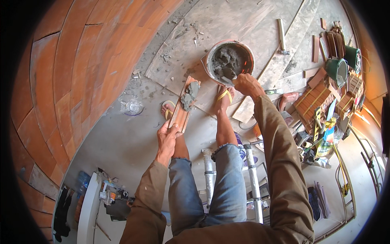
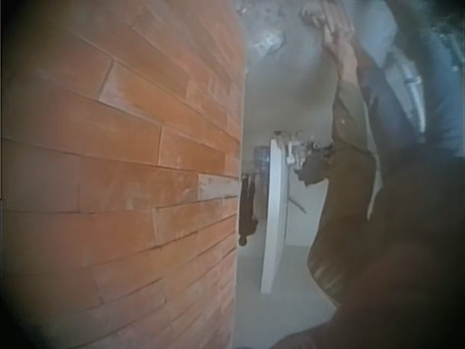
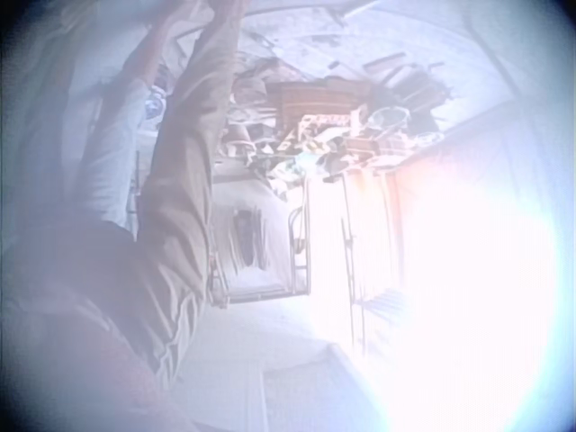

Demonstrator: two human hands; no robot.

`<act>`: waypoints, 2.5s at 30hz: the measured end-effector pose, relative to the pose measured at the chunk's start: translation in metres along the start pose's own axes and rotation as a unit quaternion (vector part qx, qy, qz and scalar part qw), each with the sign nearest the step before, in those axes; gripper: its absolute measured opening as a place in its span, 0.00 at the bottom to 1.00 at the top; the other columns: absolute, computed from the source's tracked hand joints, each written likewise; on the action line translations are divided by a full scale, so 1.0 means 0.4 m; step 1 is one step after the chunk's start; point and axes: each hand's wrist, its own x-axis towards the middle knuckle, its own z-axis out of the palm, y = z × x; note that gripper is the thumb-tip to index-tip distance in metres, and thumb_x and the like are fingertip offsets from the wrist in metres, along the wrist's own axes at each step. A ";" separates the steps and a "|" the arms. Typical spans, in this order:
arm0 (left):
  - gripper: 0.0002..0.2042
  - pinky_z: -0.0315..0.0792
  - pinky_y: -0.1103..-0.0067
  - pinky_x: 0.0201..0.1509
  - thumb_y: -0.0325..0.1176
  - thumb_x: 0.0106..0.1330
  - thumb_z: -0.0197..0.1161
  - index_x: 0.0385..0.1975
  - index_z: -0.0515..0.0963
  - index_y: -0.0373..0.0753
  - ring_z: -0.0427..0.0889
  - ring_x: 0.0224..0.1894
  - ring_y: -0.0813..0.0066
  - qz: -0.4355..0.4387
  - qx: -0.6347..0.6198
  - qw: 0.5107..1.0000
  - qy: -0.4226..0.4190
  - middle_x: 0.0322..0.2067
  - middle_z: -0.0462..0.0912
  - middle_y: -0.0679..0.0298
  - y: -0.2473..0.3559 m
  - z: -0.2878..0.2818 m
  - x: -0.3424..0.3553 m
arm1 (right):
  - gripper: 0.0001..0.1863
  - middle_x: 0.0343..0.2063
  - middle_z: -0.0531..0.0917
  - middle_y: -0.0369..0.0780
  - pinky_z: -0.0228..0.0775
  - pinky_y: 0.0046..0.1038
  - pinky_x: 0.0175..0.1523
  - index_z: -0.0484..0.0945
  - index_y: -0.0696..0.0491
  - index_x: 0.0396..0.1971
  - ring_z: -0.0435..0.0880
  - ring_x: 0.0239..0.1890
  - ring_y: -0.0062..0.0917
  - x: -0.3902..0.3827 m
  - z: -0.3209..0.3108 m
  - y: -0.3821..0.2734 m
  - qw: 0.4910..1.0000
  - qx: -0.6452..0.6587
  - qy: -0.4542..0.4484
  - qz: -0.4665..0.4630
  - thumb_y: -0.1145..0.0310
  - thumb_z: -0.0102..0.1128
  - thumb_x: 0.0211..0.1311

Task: The person mixes cement in a bucket, applies it to a terracotta tile with a trowel, and places the tile onto a brick wall. They use a hammer to tap the tile into position and a spirit level to check alignment before repeating the process with another tile.

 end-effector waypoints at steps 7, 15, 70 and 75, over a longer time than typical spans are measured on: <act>0.18 0.79 0.73 0.49 0.30 0.73 0.56 0.60 0.71 0.31 0.81 0.50 0.70 -0.016 0.006 1.000 -0.005 0.52 0.80 0.57 0.033 0.033 0.031 | 0.15 0.18 0.81 0.48 0.75 0.36 0.30 0.80 0.59 0.26 0.83 0.22 0.35 -0.024 -0.021 0.047 0.992 0.096 -0.030 -0.073 0.61 0.56 0.60; 0.19 0.79 0.73 0.48 0.30 0.74 0.56 0.61 0.70 0.30 0.81 0.47 0.70 -0.021 -0.023 0.999 -0.009 0.50 0.79 0.57 0.055 0.106 0.076 | 0.22 0.18 0.78 0.37 0.68 0.25 0.19 0.84 0.60 0.31 0.77 0.15 0.20 -0.128 -0.081 0.077 0.928 0.339 -0.127 0.090 0.53 0.59 0.65; 0.18 0.82 0.79 0.44 0.26 0.71 0.59 0.58 0.74 0.29 0.83 0.43 0.76 0.027 0.096 0.984 -0.146 0.43 0.83 0.60 0.220 0.123 0.081 | 0.24 0.21 0.81 0.36 0.69 0.20 0.23 0.81 0.56 0.30 0.77 0.17 0.18 -0.511 0.035 -0.112 0.766 0.605 -0.199 0.085 0.52 0.47 0.76; 0.22 0.80 0.73 0.49 0.31 0.72 0.59 0.63 0.69 0.29 0.83 0.48 0.70 0.015 0.134 0.981 -0.138 0.49 0.81 0.60 0.205 0.089 0.092 | 0.24 0.21 0.80 0.37 0.69 0.22 0.24 0.81 0.57 0.31 0.78 0.18 0.19 -0.523 0.028 -0.096 0.811 0.542 -0.213 0.059 0.51 0.48 0.74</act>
